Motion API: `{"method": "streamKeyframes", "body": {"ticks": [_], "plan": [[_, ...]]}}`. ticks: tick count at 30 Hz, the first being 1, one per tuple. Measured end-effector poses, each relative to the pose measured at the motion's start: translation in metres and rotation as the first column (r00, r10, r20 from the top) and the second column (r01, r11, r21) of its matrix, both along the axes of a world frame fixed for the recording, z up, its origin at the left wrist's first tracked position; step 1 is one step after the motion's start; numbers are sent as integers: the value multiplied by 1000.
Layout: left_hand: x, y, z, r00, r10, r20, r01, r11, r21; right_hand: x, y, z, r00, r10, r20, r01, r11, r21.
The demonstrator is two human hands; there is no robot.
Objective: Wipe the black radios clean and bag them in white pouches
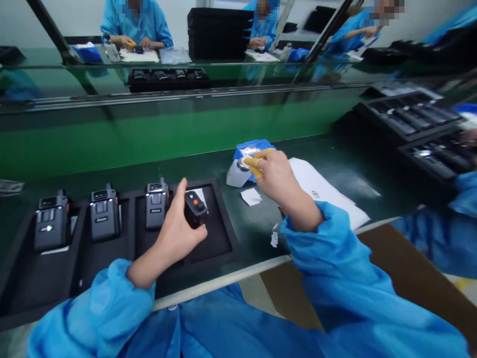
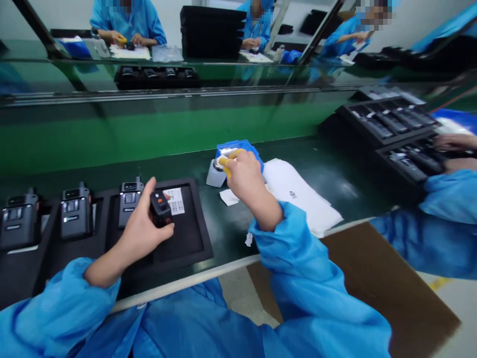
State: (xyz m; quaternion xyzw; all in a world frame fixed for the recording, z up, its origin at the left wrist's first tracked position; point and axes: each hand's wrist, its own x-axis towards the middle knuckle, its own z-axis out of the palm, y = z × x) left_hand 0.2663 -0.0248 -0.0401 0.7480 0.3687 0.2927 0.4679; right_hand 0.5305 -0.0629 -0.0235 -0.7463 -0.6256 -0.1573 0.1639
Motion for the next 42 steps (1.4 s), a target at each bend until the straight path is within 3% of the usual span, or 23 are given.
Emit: {"method": "streamKeyframes", "body": {"ticks": [6,9,13,19,26,33,38,42], "plan": [[-15,-14,-2,994,-55,97,58,998,-23,-3,-4,0,999,-34,27,32,998,48],[-16,-13,-2,990,-72,121,75,997,-21,-29,-13,10,992,103,70,-115,972,205],[-17,-13,-1,984,-134,118,127,990,65,-82,-31,20,926,368,79,-372,864,338],[-16,-14,-3,975,-195,103,180,973,142,-122,-45,26,843,533,70,-529,800,284],[-15,-12,-2,975,-208,73,196,970,146,-128,-48,21,831,528,176,-557,785,272],[-15,-12,-1,981,-187,52,176,969,172,-124,-46,17,884,443,153,-467,813,349],[-17,-11,-2,978,-200,57,188,967,171,-130,-46,18,847,510,153,-532,801,274],[-15,-11,-1,980,-192,42,183,969,167,-129,-48,18,863,472,179,-504,811,297]]}}
